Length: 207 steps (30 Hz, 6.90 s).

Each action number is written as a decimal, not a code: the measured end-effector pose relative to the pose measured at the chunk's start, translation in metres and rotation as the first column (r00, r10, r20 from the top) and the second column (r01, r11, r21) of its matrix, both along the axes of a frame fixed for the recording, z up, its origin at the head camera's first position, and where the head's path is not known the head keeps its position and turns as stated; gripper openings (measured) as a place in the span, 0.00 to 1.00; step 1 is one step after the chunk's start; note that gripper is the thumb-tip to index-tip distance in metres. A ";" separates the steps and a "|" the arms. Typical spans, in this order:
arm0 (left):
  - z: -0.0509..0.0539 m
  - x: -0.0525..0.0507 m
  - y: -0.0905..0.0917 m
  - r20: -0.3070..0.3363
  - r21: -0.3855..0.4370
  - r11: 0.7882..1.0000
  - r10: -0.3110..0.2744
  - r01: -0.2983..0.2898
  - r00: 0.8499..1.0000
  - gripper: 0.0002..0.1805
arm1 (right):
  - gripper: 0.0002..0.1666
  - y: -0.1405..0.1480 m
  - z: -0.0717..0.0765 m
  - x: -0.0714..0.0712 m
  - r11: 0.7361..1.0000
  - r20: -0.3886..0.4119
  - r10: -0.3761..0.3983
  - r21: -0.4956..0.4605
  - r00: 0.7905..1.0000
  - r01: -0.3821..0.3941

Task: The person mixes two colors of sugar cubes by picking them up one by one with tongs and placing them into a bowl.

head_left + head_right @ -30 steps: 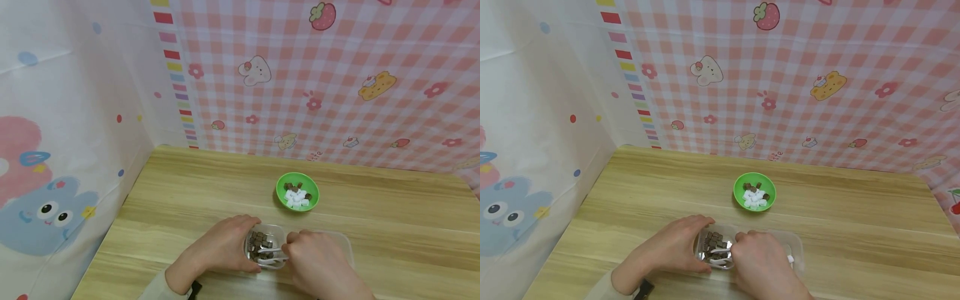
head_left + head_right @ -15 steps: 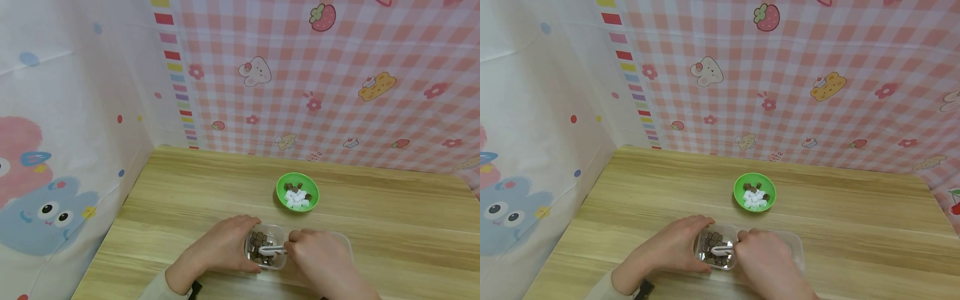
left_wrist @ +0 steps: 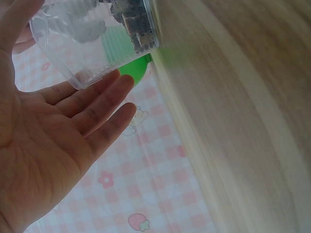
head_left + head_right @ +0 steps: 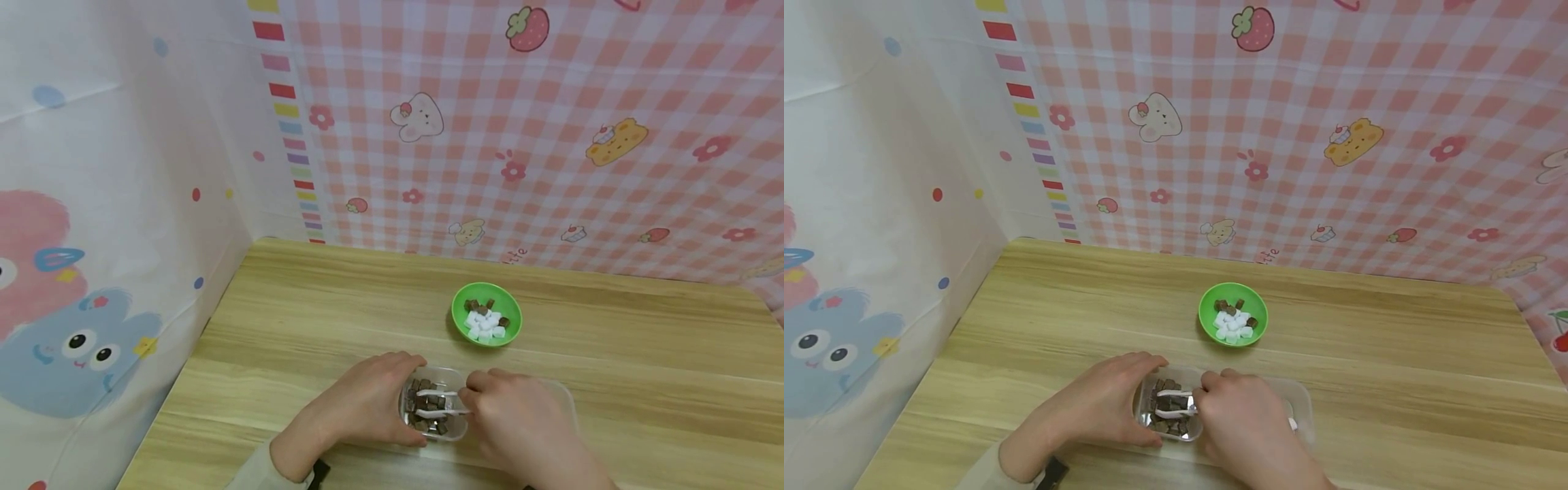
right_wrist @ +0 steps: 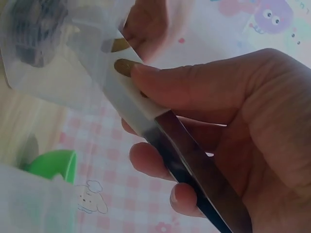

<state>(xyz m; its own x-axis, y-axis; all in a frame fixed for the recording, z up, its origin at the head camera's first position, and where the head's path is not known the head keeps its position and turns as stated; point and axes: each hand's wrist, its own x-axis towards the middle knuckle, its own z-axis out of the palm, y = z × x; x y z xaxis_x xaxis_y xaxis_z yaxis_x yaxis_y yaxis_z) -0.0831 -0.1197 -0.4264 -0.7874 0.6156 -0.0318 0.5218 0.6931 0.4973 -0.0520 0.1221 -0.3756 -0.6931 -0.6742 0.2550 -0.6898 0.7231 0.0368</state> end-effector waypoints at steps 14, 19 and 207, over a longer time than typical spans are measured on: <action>0.000 0.000 0.000 -0.009 0.002 1.000 -0.007 0.007 1.000 0.53 | 0.11 -0.012 -0.015 -0.003 0.999 -0.065 0.048 0.022 0.997 -0.047; 0.000 0.001 -0.001 -0.014 -0.001 1.000 -0.006 0.006 1.000 0.53 | 0.11 -0.012 -0.016 -0.004 0.998 -0.087 0.049 0.042 0.995 -0.045; 0.001 0.000 0.000 -0.021 -0.003 1.000 -0.020 0.020 1.000 0.52 | 0.13 -0.001 -0.001 -0.029 0.947 0.035 0.283 0.145 0.958 -0.286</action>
